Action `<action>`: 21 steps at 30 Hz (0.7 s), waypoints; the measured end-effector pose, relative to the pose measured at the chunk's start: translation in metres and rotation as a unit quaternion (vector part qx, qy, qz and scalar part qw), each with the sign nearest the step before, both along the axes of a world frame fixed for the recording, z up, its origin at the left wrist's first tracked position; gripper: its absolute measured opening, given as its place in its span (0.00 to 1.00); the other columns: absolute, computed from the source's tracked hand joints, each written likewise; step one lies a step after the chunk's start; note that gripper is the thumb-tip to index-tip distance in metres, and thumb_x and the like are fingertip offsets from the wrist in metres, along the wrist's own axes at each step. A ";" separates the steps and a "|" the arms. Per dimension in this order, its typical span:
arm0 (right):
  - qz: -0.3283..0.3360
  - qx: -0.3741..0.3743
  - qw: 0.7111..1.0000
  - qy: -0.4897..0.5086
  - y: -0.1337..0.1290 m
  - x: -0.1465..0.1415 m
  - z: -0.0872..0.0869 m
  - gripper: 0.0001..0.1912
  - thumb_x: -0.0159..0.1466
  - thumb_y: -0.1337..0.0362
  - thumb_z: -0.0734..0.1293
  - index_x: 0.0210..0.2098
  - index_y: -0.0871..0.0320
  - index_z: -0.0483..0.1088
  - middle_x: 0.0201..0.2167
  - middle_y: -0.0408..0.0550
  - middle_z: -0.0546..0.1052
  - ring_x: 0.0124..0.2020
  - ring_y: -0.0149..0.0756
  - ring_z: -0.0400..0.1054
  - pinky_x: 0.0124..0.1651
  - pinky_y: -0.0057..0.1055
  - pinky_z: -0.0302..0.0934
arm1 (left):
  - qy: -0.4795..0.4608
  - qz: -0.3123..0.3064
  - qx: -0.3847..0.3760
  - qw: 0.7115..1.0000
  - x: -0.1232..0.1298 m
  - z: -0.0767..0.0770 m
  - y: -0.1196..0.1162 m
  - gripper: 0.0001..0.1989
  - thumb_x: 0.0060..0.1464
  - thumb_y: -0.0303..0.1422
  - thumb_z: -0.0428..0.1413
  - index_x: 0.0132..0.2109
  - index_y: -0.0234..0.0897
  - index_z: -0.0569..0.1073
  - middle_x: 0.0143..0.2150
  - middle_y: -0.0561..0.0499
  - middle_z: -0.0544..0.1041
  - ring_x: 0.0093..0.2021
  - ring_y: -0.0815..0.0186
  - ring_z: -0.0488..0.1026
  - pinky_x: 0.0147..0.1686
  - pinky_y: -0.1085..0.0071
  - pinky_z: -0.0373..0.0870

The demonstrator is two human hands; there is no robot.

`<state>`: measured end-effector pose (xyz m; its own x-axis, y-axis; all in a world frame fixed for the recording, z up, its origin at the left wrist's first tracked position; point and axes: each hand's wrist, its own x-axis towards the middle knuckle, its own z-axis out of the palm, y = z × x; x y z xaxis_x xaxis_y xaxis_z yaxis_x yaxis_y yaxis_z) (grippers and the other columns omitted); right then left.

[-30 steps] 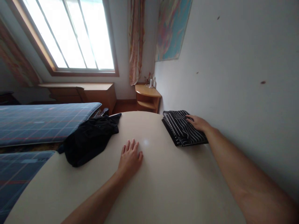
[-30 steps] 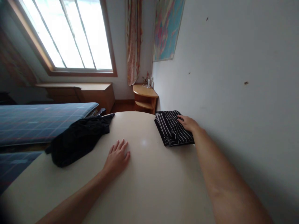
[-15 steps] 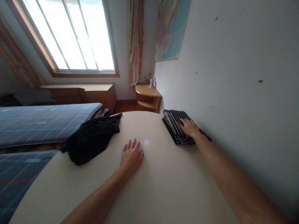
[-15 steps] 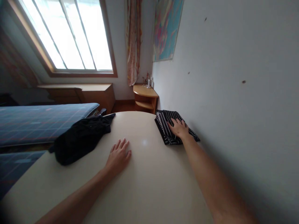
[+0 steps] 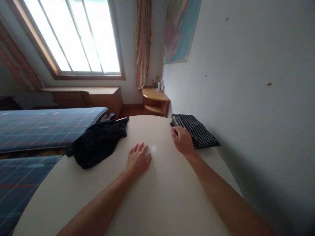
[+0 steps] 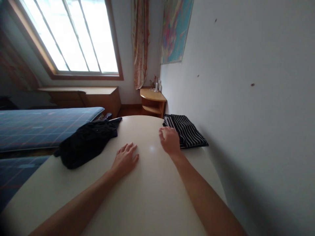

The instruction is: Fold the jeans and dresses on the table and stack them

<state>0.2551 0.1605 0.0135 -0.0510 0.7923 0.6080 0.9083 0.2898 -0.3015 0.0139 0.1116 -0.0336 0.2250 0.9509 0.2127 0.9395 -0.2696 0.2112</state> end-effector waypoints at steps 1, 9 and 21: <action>0.031 -0.040 0.999 -0.015 -0.008 -0.014 -0.010 0.22 0.73 0.55 0.54 0.50 0.59 0.74 0.50 0.55 0.78 0.53 0.44 0.68 0.61 0.40 0.56 | 0.002 0.001 0.000 1.000 0.000 0.000 0.000 0.24 0.63 0.39 0.52 0.64 0.39 0.67 0.69 0.42 0.63 0.70 0.49 0.57 0.66 0.53 0.56; 0.100 -0.228 0.965 -0.082 -0.032 -0.036 -0.046 0.27 0.71 0.55 0.59 0.65 0.59 0.65 0.69 0.55 0.61 0.71 0.45 0.50 0.71 0.43 0.42 | 0.017 -0.004 -0.003 1.000 0.000 -0.002 -0.002 0.25 0.65 0.39 0.50 0.66 0.37 0.66 0.70 0.42 0.62 0.71 0.48 0.55 0.66 0.53 0.56; 0.098 -0.236 0.962 -0.095 -0.031 -0.033 -0.044 0.27 0.70 0.56 0.58 0.66 0.59 0.64 0.69 0.55 0.60 0.71 0.48 0.50 0.71 0.47 0.43 | -0.018 0.169 0.197 0.966 -0.069 0.026 0.043 0.23 0.58 0.33 0.55 0.61 0.35 0.70 0.70 0.37 0.60 0.69 0.46 0.55 0.67 0.48 0.50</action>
